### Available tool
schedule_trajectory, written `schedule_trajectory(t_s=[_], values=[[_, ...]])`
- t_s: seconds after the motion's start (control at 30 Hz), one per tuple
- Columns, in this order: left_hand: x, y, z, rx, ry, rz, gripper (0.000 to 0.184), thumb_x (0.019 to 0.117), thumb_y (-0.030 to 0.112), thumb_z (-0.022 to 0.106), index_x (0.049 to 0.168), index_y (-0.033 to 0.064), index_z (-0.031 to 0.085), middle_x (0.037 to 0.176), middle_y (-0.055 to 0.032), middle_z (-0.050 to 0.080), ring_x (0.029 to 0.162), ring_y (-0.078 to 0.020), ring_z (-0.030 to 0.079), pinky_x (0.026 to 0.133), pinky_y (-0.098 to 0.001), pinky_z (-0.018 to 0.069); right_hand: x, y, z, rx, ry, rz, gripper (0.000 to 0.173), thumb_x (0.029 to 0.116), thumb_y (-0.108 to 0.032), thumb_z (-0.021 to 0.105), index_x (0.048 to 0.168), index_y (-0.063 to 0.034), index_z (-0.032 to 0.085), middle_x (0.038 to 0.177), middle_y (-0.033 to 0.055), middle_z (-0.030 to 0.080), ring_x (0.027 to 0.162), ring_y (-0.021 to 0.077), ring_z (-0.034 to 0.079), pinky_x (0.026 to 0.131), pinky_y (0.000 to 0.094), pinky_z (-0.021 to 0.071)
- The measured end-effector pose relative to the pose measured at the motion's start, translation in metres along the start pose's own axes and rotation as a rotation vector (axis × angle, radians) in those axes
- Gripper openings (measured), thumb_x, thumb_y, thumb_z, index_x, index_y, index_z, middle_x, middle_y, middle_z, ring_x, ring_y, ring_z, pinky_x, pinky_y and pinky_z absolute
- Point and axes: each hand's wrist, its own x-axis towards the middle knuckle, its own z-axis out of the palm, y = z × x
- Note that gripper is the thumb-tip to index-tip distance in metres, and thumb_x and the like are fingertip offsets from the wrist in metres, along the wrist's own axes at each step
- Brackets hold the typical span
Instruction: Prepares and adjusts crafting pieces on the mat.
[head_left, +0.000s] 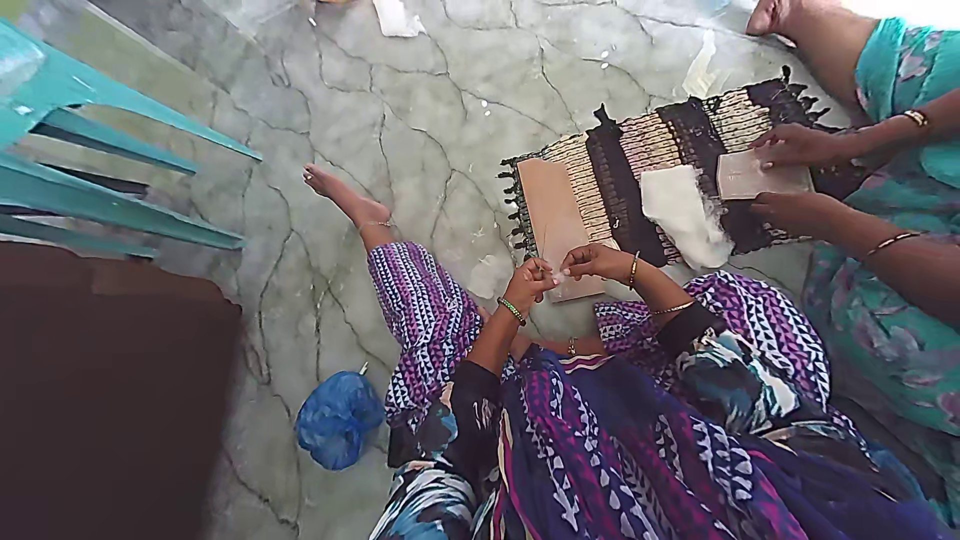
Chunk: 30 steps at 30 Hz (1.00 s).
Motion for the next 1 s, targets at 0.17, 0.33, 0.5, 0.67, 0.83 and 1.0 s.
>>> schedule_trajectory(t_s=[0.17,0.33,0.5,0.67,0.83,1.0], values=[[0.003,-0.005,-0.002,0.046,0.043,-0.012,0.023,0.0912,-0.01,0.066,0.11,-0.0013,0.055,0.075,-0.0005,0.063,0.053,-0.0003,0.047,0.049,-0.0169,0.037,0.006,0.002,0.01,0.049,0.06,0.005,0.008,0.0977,0.001,0.062,0.094,0.0032,0.068,0.074,-0.0043,0.066,0.064,-0.0026,0.054,0.065,0.0173,0.0448],[0.008,-0.008,-0.004,0.061,0.04,-0.026,0.024,0.0902,-0.01,0.068,0.108,-0.0016,0.055,0.073,-0.0006,0.063,0.051,0.0003,0.046,0.049,-0.0166,0.0365,0.014,0.003,0.008,-0.026,0.036,0.046,0.01,0.0981,0.002,0.062,0.09,0.0027,0.067,0.071,-0.0048,0.063,0.063,-0.0019,0.052,0.065,0.0177,0.0441],[0.02,-0.01,-0.011,0.148,0.034,-0.062,0.028,0.092,-0.006,0.069,0.116,-0.0047,0.054,0.085,-0.0056,0.064,0.059,-0.0027,0.049,0.054,-0.0198,0.0394,0.035,0.008,-0.002,-0.146,0.009,0.049,0.008,0.0969,0.001,0.064,0.091,0.0039,0.068,0.073,-0.0016,0.063,0.064,0.0009,0.053,0.068,0.0212,0.0462],[0.05,-0.01,-0.018,0.296,0.094,-0.065,0.046,0.0961,0.004,0.071,0.136,-0.0075,0.05,0.112,-0.0193,0.067,0.088,-0.0177,0.06,0.078,-0.0337,0.0502,0.073,0.018,-0.016,-0.369,0.008,-0.012,0.011,0.098,-0.002,0.065,0.098,0.0071,0.07,0.081,0.0091,0.065,0.071,0.0118,0.057,0.074,0.0316,0.0486],[0.071,-0.01,-0.022,0.479,0.219,-0.115,0.046,0.1124,0.024,0.043,0.147,-0.0053,0.043,0.132,-0.0306,0.06,0.121,-0.0404,0.061,0.106,-0.0539,0.0465,0.106,0.038,-0.036,-0.858,0.154,0.081,0.03,0.0923,-0.014,0.074,0.12,-0.0037,0.073,0.124,0.0265,0.065,0.121,0.047,0.059,0.1,0.0703,0.0416],[0.059,-0.018,-0.022,0.729,0.171,-0.077,0.039,0.1124,0.012,0.034,0.135,-0.0056,0.06,0.136,-0.0275,0.061,0.131,-0.0377,0.058,0.114,-0.0519,0.0425,0.094,0.044,-0.049,-0.694,0.389,-0.003,0.028,0.095,-0.007,0.067,0.122,-0.0007,0.071,0.125,0.0273,0.065,0.115,0.0471,0.063,0.097,0.0701,0.0437]])
